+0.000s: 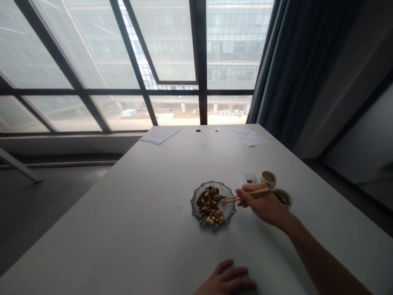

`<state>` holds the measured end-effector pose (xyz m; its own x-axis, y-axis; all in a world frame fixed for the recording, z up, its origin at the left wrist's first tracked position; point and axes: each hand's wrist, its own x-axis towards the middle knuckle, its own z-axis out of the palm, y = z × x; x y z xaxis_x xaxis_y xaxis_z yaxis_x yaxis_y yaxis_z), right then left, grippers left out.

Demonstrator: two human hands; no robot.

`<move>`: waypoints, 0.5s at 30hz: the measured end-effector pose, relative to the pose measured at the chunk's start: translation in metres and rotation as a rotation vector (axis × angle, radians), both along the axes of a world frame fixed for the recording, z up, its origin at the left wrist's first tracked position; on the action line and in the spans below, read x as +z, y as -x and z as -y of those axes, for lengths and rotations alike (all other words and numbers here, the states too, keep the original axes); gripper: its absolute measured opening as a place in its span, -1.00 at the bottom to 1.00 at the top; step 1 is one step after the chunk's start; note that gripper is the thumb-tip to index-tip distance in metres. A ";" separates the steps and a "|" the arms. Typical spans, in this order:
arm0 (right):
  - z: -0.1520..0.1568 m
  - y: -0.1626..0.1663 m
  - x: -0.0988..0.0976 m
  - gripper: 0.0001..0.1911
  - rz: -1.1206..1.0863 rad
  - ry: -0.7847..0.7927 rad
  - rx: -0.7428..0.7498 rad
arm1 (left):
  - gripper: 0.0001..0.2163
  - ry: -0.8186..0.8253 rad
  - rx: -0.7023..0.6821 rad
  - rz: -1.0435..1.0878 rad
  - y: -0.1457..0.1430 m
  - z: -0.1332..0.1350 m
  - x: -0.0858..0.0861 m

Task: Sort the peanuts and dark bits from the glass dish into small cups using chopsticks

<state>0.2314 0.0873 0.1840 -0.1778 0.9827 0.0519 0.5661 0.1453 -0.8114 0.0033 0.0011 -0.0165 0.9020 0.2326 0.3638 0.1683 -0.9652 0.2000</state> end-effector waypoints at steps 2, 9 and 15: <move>0.006 -0.019 0.016 -0.55 -0.053 -0.002 -0.070 | -0.71 0.017 0.006 -0.004 0.000 0.001 0.000; 0.030 -0.085 0.049 -0.57 0.073 -0.099 -0.421 | -0.69 0.041 0.005 -0.011 0.001 0.000 0.006; 0.029 -0.091 0.046 -0.54 0.137 -0.076 -0.392 | -0.84 0.014 -0.025 -0.017 0.003 -0.002 0.009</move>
